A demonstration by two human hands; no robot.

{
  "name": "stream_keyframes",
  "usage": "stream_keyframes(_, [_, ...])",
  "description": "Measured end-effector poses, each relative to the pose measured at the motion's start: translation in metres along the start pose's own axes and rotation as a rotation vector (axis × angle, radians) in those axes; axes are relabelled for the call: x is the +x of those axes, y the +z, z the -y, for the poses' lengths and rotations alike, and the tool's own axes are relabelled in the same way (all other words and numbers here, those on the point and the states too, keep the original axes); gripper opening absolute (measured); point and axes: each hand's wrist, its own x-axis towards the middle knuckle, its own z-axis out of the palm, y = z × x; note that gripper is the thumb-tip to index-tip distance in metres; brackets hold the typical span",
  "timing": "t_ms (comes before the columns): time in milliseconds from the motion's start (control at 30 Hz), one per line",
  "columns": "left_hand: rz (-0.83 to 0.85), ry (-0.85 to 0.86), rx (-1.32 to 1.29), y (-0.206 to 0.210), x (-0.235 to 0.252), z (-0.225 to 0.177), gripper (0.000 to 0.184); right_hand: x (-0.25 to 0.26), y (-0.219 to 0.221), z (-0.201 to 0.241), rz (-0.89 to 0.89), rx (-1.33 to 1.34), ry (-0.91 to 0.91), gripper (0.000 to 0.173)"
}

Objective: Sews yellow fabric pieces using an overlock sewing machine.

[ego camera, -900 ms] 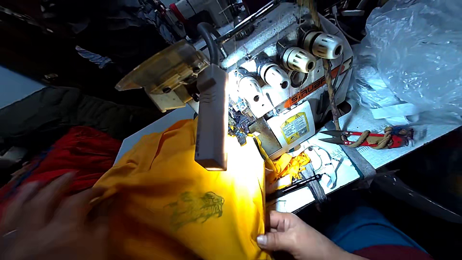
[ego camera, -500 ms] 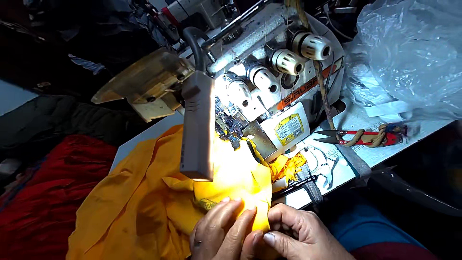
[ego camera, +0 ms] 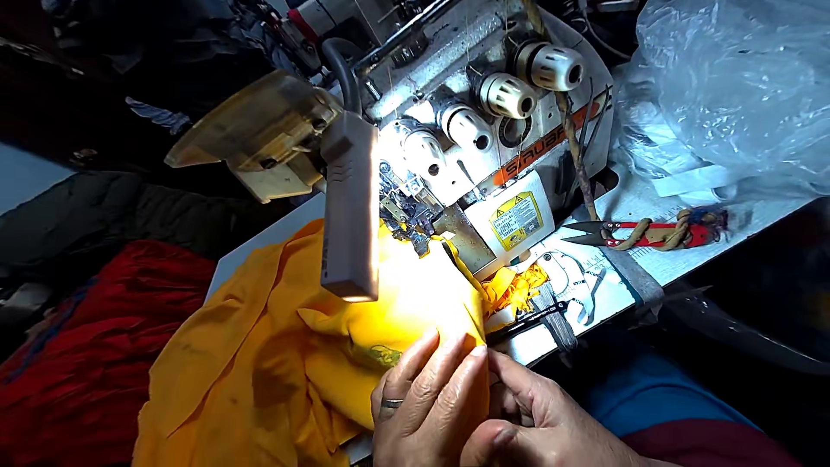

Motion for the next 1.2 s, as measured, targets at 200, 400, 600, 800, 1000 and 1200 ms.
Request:
stream_keyframes(200, [-0.005,0.136,-0.026,-0.001,0.004,0.005,0.046,0.003,0.005,-0.002,-0.053,-0.252,-0.246,0.058])
stream_keyframes(400, [-0.167,0.040,-0.018,-0.003,0.006,0.009,0.044,0.004,0.002,0.001,-0.029,-0.229,-0.215,0.067])
stream_keyframes(600, [-0.236,-0.064,-0.140,0.003,0.004,0.005,0.036,0.006,-0.005,0.000,0.026,-0.101,-0.128,0.070])
stream_keyframes(800, [-0.217,-0.078,-0.209,-0.014,-0.007,0.009,0.024,0.011,-0.010,0.012,0.030,0.296,0.278,0.057])
stream_keyframes(1000, [-0.126,0.171,0.029,-0.020,-0.037,0.005,0.023,0.019,-0.015,0.030,-0.004,0.497,0.511,0.054])
stream_keyframes(1200, [-0.240,0.213,0.145,0.010,-0.048,0.013,0.023,0.022,-0.011,0.032,-0.022,0.626,0.599,0.038])
